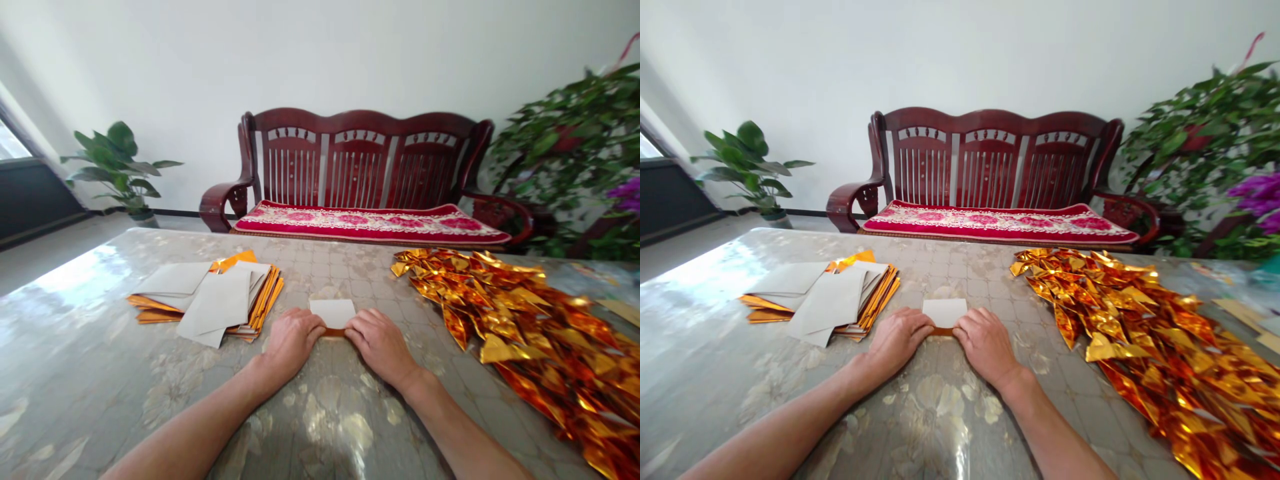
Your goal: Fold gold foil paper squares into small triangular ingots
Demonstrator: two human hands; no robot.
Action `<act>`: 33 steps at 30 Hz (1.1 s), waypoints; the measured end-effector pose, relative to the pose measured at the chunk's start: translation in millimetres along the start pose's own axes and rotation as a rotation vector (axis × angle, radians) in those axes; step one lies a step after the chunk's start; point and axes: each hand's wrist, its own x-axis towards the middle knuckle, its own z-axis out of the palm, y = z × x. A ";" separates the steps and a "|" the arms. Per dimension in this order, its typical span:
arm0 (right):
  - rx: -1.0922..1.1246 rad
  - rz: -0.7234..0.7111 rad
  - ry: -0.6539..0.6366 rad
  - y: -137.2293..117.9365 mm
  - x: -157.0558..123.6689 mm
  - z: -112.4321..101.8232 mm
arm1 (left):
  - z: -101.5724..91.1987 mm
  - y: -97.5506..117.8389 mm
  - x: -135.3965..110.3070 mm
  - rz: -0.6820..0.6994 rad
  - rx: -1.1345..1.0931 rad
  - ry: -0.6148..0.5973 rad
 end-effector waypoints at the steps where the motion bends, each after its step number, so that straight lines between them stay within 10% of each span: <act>1: 0.000 0.005 -0.003 0.5 0.4 0.3 | -0.3 0.4 0.7 -0.014 0.011 -0.007; 33: -0.013 0.126 -0.024 -2.8 6.8 1.3 | -3.2 1.6 10.8 -0.262 -0.002 -0.050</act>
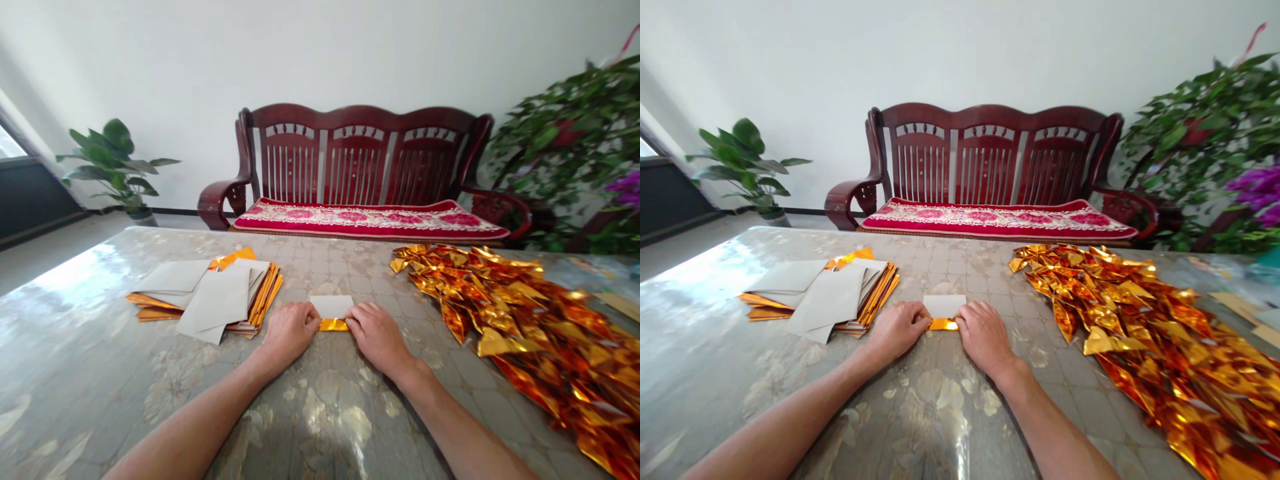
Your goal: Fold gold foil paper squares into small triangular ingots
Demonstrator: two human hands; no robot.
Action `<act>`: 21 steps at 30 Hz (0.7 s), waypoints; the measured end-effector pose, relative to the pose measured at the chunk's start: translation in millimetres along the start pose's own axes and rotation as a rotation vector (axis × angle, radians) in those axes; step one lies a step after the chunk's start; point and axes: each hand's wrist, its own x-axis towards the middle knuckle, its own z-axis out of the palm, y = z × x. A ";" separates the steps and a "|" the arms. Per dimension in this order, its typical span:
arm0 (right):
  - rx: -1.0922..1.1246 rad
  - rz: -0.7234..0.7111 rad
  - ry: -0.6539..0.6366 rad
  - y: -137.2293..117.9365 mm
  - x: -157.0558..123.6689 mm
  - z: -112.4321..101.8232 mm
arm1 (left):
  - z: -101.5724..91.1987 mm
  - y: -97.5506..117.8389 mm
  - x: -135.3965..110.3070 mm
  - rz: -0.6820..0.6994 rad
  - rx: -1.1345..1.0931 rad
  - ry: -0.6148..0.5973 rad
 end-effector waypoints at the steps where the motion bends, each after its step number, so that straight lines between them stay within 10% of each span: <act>1: 0.008 0.004 -0.003 -0.1 0.1 0.3 | -0.1 0.1 0.1 0.004 0.004 -0.001; 14: -0.007 0.036 0.019 -1.3 -0.9 6.0 | 0.8 0.7 -2.2 0.069 0.009 0.015; 21: -0.140 -0.084 0.073 -11.3 -2.4 0.5 | 12.2 2.5 -9.7 0.346 0.111 0.114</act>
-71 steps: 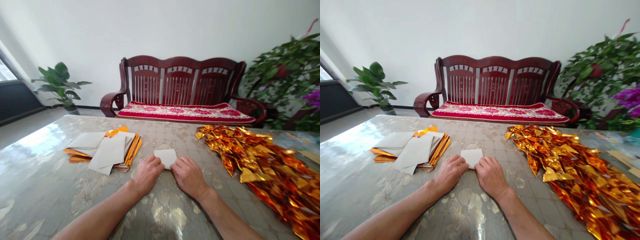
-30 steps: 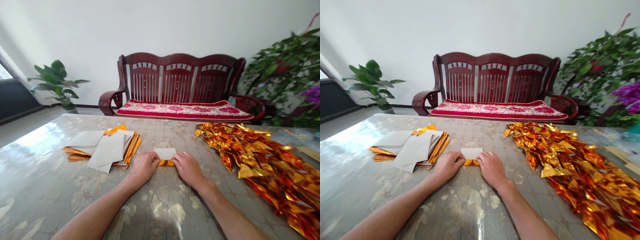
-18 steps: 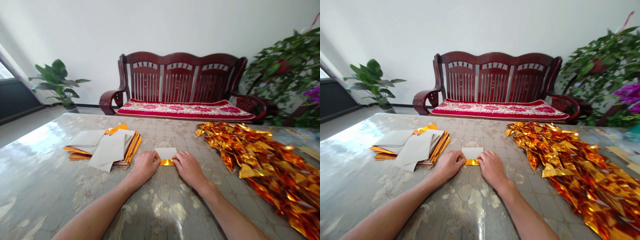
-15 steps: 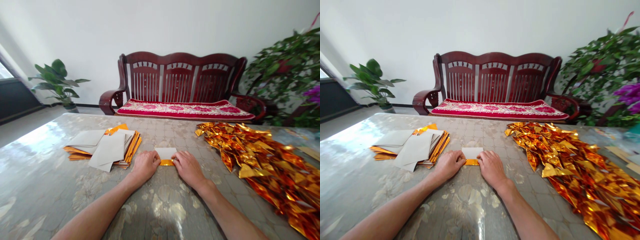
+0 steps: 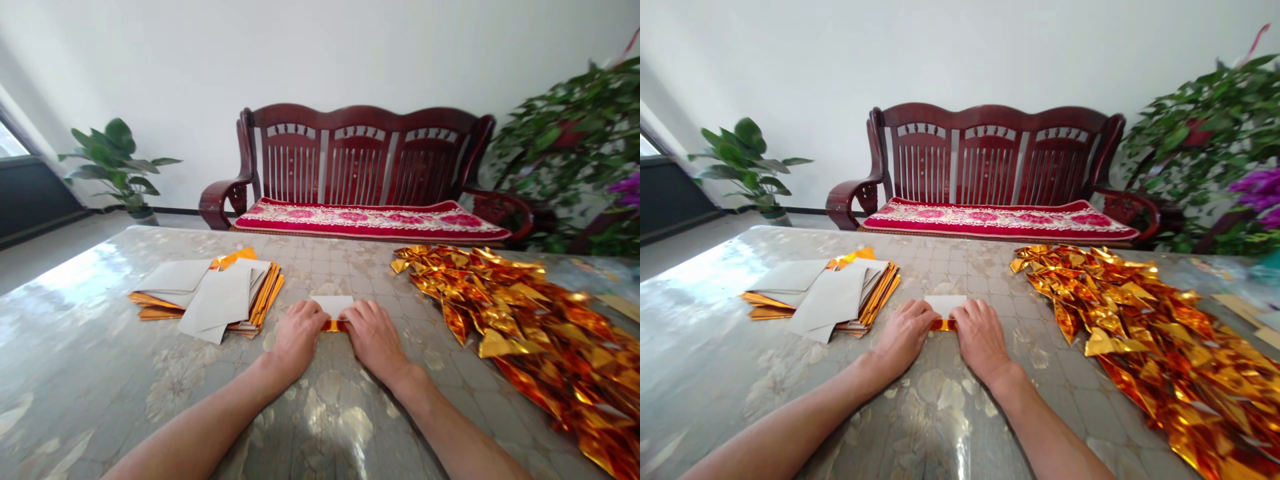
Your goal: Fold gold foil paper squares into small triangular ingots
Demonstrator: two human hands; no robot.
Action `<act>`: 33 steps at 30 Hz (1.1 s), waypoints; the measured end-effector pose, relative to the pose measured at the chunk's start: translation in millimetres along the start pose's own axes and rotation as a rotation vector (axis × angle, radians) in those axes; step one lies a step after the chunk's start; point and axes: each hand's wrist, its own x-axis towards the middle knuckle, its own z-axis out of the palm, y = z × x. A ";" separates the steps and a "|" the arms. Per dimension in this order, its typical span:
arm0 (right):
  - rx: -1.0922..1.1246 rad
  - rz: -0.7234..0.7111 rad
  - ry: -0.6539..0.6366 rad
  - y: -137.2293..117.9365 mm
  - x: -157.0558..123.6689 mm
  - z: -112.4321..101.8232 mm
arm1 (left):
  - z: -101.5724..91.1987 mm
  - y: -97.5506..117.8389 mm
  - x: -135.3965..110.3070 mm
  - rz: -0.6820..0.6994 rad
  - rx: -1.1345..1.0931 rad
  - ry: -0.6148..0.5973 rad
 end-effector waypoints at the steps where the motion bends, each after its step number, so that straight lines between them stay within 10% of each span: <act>1: -0.009 -0.037 -0.004 -1.4 -0.3 -1.0 | 0.5 2.1 -1.2 0.040 0.016 -0.020; 20: -0.240 0.040 -0.067 -30.2 -30.5 9.8 | 10.5 38.9 -29.3 0.068 0.493 -0.128; 33: -0.266 -0.021 -0.339 -44.9 -11.0 -38.1 | -0.6 33.7 -19.9 0.081 0.336 -0.205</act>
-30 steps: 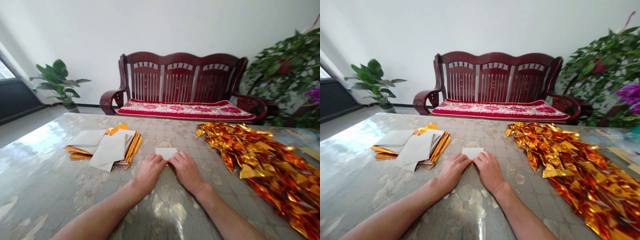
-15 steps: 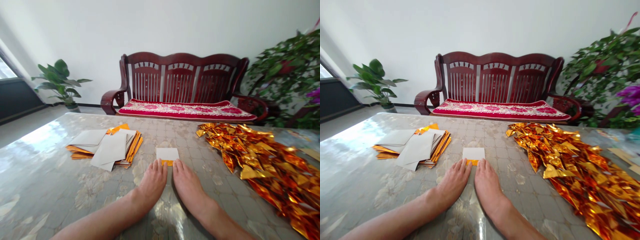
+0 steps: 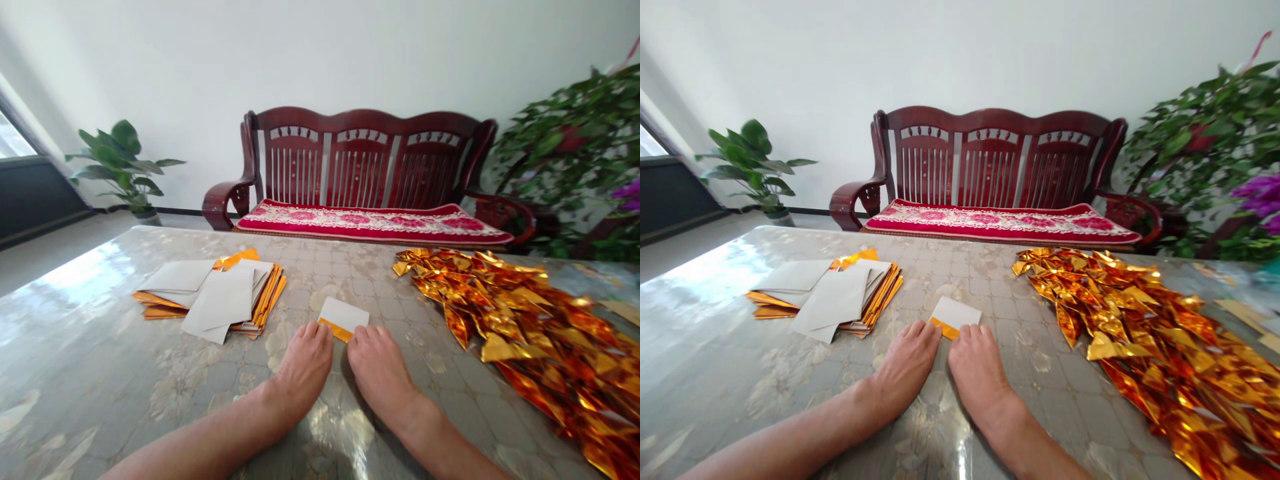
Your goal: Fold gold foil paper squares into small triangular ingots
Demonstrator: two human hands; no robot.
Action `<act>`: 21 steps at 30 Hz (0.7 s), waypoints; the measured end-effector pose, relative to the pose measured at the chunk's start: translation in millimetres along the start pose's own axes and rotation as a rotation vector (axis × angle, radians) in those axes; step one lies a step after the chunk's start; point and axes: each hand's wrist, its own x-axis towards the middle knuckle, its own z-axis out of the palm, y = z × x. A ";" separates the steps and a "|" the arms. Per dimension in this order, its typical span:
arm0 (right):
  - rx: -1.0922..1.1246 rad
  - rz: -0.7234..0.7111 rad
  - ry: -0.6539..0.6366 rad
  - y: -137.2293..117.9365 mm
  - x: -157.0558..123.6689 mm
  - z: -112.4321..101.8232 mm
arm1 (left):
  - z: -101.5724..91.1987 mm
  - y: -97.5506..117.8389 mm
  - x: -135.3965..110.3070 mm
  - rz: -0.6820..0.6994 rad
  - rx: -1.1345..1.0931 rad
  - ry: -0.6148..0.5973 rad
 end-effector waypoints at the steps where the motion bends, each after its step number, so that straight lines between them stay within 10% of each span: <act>1: 0.020 -0.021 0.017 -0.2 -1.0 -0.1 | -1.2 -3.2 1.6 -0.010 -0.025 -0.008; 10: 0.490 -0.341 0.196 -0.2 0.8 22.4 | 6.8 -48.8 13.9 0.048 -0.427 0.129; 21: 0.508 -0.118 0.308 31.0 15.7 41.4 | 16.3 -62.5 19.8 0.041 -0.540 0.100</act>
